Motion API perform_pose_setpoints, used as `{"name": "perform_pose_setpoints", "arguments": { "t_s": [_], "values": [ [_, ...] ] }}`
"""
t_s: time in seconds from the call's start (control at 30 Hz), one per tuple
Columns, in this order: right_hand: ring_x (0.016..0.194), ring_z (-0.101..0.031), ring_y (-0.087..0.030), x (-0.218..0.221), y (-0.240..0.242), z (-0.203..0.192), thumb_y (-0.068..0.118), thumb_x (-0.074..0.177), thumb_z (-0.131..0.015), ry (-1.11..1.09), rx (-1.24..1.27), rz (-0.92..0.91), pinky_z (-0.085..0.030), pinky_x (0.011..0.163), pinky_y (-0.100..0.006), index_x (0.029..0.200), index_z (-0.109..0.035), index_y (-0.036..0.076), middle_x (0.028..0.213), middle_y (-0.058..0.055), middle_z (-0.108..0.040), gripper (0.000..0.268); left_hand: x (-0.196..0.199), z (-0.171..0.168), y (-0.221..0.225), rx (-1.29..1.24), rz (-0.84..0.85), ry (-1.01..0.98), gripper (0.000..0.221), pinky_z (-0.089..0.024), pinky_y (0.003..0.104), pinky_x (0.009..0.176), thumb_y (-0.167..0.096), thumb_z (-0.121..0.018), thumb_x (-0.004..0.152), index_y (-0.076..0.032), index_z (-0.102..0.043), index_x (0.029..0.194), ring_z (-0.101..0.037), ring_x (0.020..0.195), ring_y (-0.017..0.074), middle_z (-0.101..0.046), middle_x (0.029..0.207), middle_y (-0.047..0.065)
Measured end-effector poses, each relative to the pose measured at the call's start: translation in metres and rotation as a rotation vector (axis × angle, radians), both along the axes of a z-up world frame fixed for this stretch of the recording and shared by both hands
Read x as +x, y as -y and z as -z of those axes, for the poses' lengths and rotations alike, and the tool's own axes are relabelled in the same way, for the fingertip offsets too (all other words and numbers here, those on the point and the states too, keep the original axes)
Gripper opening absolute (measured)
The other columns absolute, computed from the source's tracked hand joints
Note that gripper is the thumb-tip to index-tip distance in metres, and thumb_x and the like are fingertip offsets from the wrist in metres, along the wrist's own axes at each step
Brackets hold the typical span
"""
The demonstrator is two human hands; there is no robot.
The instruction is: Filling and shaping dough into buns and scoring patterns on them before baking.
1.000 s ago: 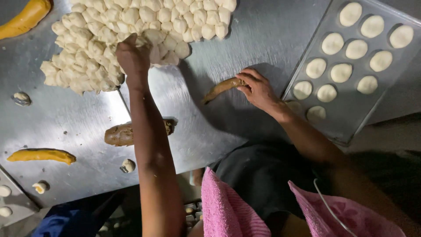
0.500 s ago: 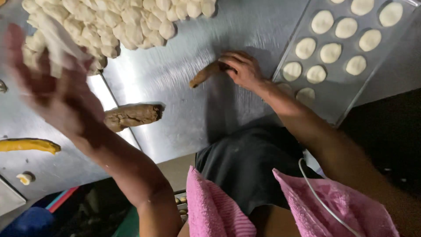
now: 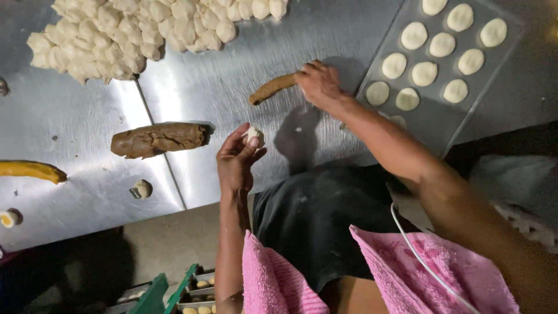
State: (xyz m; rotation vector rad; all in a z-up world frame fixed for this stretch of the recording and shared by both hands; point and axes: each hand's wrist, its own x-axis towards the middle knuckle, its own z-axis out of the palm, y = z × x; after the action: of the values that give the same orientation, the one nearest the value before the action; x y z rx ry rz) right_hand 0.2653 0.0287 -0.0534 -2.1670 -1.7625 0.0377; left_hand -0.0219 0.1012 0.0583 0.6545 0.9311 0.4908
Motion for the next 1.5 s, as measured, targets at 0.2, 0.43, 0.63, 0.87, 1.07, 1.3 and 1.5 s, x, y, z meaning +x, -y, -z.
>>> {"name": "perform_pose_setpoints", "arguments": {
  "t_s": [0.2, 0.43, 0.63, 0.87, 1.07, 1.3, 1.5],
  "values": [
    [0.087, -0.069, -0.016, 0.004, 0.037, -0.044, 0.017, 0.099, -0.076, -0.901, -0.030, 0.348, -0.057, 0.072, -0.031, 0.116, -0.068, 0.007, 0.104, -0.007, -0.074, 0.022, -0.018, 0.015, -0.010, 0.223, -0.029, -0.090, 0.025, -0.065, 0.036, 0.084, 0.002, -0.075, 0.089, 0.006, -0.070, 0.113, -0.074, 0.092, 0.0210, -0.075, 0.103, 0.013],
    [0.099, -0.071, -0.014, -0.039, 0.065, -0.072, 0.003, 0.093, -0.075, -1.511, 0.239, 0.254, -0.063, 0.087, -0.031, 0.133, -0.063, 0.000, 0.118, -0.007, -0.072, 0.042, 0.025, 0.049, -0.008, 0.152, -0.001, -0.037, 0.022, -0.065, 0.037, 0.075, -0.001, -0.075, 0.092, 0.010, -0.070, 0.110, -0.073, 0.084, 0.0229, -0.076, 0.099, 0.015],
    [0.094, -0.073, -0.016, -0.073, 0.074, -0.064, 0.001, 0.097, -0.070, -1.605, 0.302, 0.227, -0.063, 0.083, -0.031, 0.136, -0.063, -0.002, 0.119, -0.011, -0.073, 0.040, 0.063, 0.022, 0.011, 0.302, 0.309, 0.233, 0.047, -0.057, 0.028, 0.092, 0.003, -0.074, 0.090, 0.003, -0.065, 0.137, -0.068, 0.103, 0.0122, -0.072, 0.117, 0.007],
    [0.102, -0.067, -0.013, -0.067, 0.082, -0.087, 0.006, 0.102, -0.072, -1.483, 0.327, 0.210, -0.057, 0.089, -0.027, 0.135, -0.062, -0.004, 0.118, -0.009, -0.070, 0.036, 0.062, 0.001, 0.014, 0.161, 0.435, 0.306, 0.038, -0.062, 0.032, 0.083, 0.000, -0.072, 0.094, 0.003, -0.067, 0.131, -0.072, 0.095, 0.0152, -0.075, 0.111, 0.009],
    [0.097, -0.069, -0.012, -0.073, 0.083, -0.088, 0.011, 0.097, -0.072, -1.502, 0.139, 0.242, -0.057, 0.079, -0.028, 0.130, -0.065, 0.001, 0.111, -0.003, -0.073, 0.036, 0.063, 0.016, 0.024, 0.244, 0.433, 0.249, 0.029, -0.064, 0.032, 0.075, -0.001, -0.077, 0.093, 0.004, -0.073, 0.121, -0.071, 0.084, 0.0154, -0.074, 0.101, 0.009],
    [0.092, -0.069, -0.022, -0.088, 0.088, -0.120, 0.001, 0.098, -0.073, -0.558, 0.167, 0.180, -0.056, 0.077, -0.034, 0.130, -0.070, 0.009, 0.106, -0.010, -0.064, 0.033, 0.065, -0.010, 0.022, 0.221, 0.408, 0.125, 0.021, -0.064, 0.030, 0.071, -0.004, -0.072, 0.097, 0.003, -0.074, 0.116, -0.073, 0.082, 0.0153, -0.075, 0.097, 0.007],
    [0.094, -0.067, -0.030, -0.084, 0.097, -0.135, -0.002, 0.088, -0.068, -0.547, 0.177, -0.081, -0.056, 0.076, -0.038, 0.141, -0.062, 0.002, 0.114, -0.015, -0.060, 0.053, 0.062, 0.026, 0.024, 0.381, 0.527, 0.065, 0.015, -0.067, 0.031, 0.069, -0.005, -0.070, 0.099, 0.004, -0.075, 0.110, -0.074, 0.078, 0.0154, -0.076, 0.092, 0.010]
  ]
}}
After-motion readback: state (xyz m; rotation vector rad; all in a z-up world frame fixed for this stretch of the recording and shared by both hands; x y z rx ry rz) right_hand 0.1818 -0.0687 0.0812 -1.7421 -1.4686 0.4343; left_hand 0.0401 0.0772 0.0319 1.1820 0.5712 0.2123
